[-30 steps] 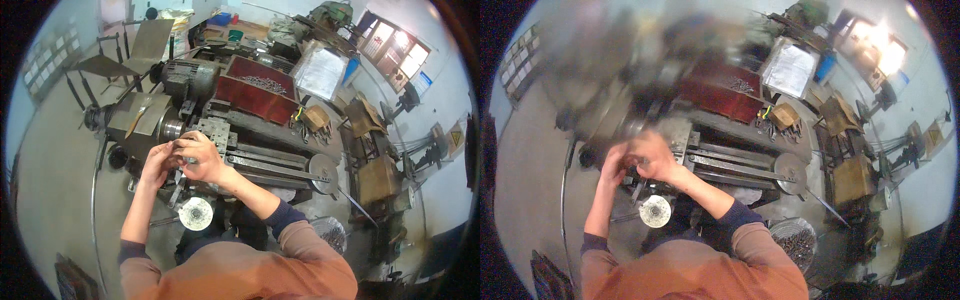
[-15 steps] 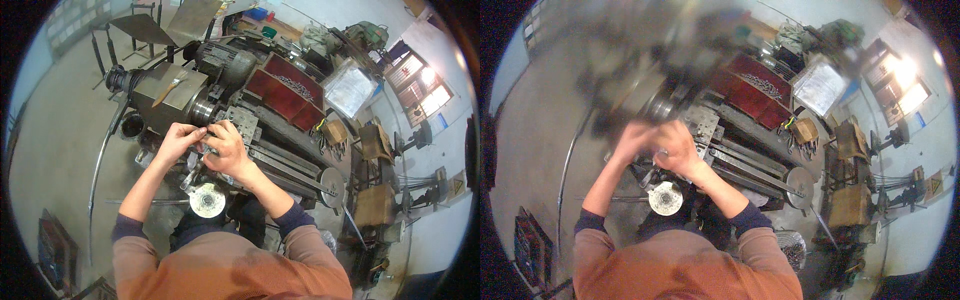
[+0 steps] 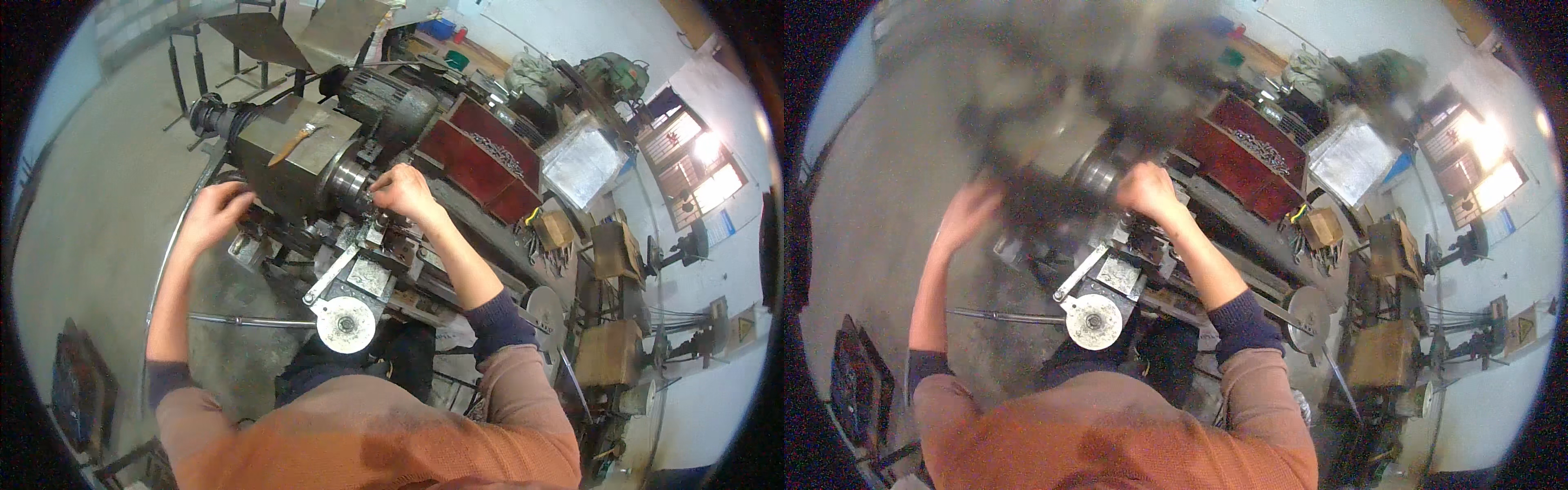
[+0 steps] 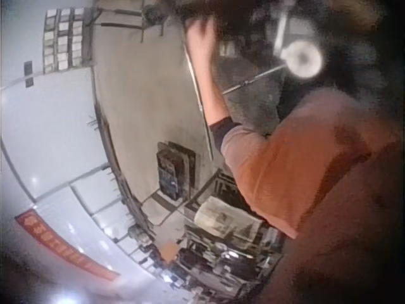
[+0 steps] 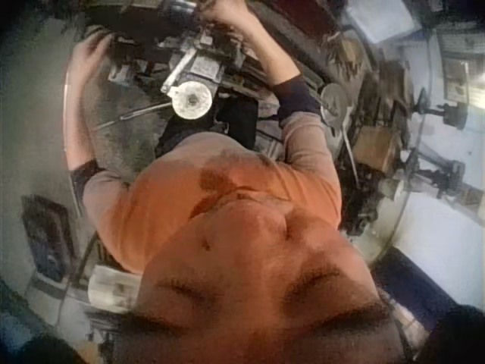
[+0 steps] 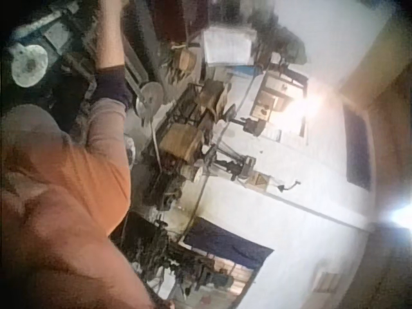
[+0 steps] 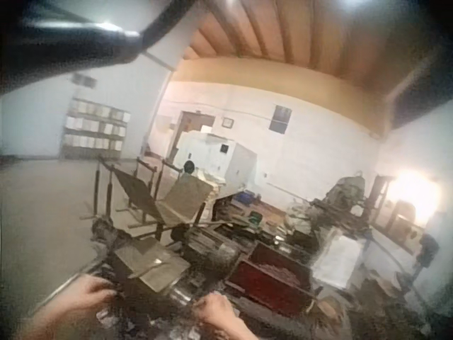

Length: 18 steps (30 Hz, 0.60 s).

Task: The person operates a metal turning machine, repeatedly loading small metal pieces into the chuck, adjusting controls, and removing finished pieces. The person places the finished pieces into a nearby metal basket.

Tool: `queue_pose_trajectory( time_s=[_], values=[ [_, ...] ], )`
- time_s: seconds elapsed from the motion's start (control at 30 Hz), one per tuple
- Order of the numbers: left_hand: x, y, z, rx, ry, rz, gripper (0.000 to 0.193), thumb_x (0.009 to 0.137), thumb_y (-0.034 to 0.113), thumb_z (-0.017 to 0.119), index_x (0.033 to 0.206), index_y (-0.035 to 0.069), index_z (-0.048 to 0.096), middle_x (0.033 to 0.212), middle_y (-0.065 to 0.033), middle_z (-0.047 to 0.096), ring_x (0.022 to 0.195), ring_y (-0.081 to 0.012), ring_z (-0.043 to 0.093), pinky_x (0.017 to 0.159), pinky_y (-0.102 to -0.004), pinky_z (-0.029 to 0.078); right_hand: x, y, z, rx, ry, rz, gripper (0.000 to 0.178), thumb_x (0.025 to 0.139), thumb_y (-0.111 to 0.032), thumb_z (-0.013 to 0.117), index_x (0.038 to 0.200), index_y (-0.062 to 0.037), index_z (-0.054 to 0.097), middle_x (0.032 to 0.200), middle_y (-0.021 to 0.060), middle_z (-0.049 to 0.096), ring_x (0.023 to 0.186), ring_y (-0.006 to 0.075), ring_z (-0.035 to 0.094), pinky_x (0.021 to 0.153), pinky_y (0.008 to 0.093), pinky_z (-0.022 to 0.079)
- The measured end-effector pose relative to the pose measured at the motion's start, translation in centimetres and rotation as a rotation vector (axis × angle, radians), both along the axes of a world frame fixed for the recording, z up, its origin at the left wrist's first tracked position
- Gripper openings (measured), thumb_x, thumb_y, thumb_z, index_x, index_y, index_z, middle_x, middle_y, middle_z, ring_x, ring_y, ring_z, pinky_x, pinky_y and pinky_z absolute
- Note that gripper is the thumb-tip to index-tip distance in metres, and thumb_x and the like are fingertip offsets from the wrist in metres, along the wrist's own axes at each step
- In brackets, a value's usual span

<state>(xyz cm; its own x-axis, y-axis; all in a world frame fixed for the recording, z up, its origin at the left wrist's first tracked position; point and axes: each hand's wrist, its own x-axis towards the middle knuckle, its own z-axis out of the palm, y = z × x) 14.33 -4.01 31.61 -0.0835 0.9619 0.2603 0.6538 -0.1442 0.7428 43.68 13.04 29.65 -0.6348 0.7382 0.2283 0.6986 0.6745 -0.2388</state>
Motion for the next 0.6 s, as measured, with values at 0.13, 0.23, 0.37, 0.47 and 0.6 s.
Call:
queue_pose_trajectory(
  time_s=[0.13, 0.23, 0.37, 0.47, 0.6],
  values=[
    [-7.1, -6.0, -1.5, -0.065, 0.686, 0.448, 0.030, 0.081, 0.027, 0.057, 0.100, 0.004, 0.059, 0.073, -0.0186, 0.060, 0.074, -0.0349, 0.059, 0.064, -0.0440, 0.045, -1.6, 1.5, -1.8, -0.279, -0.020, -0.149, 0.027, 0.057, -0.023, 0.061, 0.076, -0.0065, 0.070, 0.069, 0.0160, 0.064, 0.068, 0.0263, 0.064, 0.070, 0.0325, 0.049],
    [-10.1, -11.0, -3.6, -0.230, 0.596, 0.498, 0.035, 0.078, 0.027, 0.059, 0.103, 0.002, 0.058, 0.073, -0.0203, 0.060, 0.072, -0.0367, 0.059, 0.064, -0.0442, 0.046, -1.4, 1.6, -2.2, -0.364, 0.096, -0.017, 0.027, 0.057, -0.022, 0.061, 0.077, -0.0067, 0.070, 0.073, 0.0144, 0.065, 0.071, 0.0251, 0.065, 0.072, 0.0309, 0.050],
    [-10.3, -13.7, -6.4, -0.487, 0.391, 0.557, 0.036, 0.076, 0.026, 0.062, 0.101, 0.001, 0.057, 0.070, -0.0202, 0.060, 0.072, -0.0372, 0.059, 0.063, -0.0438, 0.046, -1.9, 2.1, -3.0, -0.175, -0.053, 0.028, 0.025, 0.056, -0.020, 0.060, 0.073, -0.0046, 0.069, 0.071, 0.0158, 0.064, 0.069, 0.0275, 0.064, 0.070, 0.0324, 0.050],
    [-10.6, -13.6, -9.3, -0.451, 0.434, 0.620, 0.034, 0.074, 0.024, 0.064, 0.097, 0.000, 0.057, 0.069, -0.0199, 0.059, 0.072, -0.0370, 0.059, 0.064, -0.0450, 0.046, -2.6, 2.6, -2.9, -0.033, -0.112, 0.100, 0.021, 0.056, -0.019, 0.060, 0.067, -0.0035, 0.067, 0.065, 0.0173, 0.061, 0.065, 0.0304, 0.062, 0.064, 0.0355, 0.049],
    [-11.9, -12.1, -10.2, -0.374, 0.676, 0.654, 0.025, 0.074, 0.019, 0.063, 0.089, 0.001, 0.057, 0.072, -0.0185, 0.060, 0.072, -0.0366, 0.060, 0.064, -0.0456, 0.047, -2.7, 1.7, -2.0, -0.109, -0.101, 0.051, 0.019, 0.055, -0.019, 0.063, 0.059, -0.0011, 0.062, 0.065, 0.0192, 0.060, 0.067, 0.0349, 0.060, 0.067, 0.0400, 0.049]
  ],
)
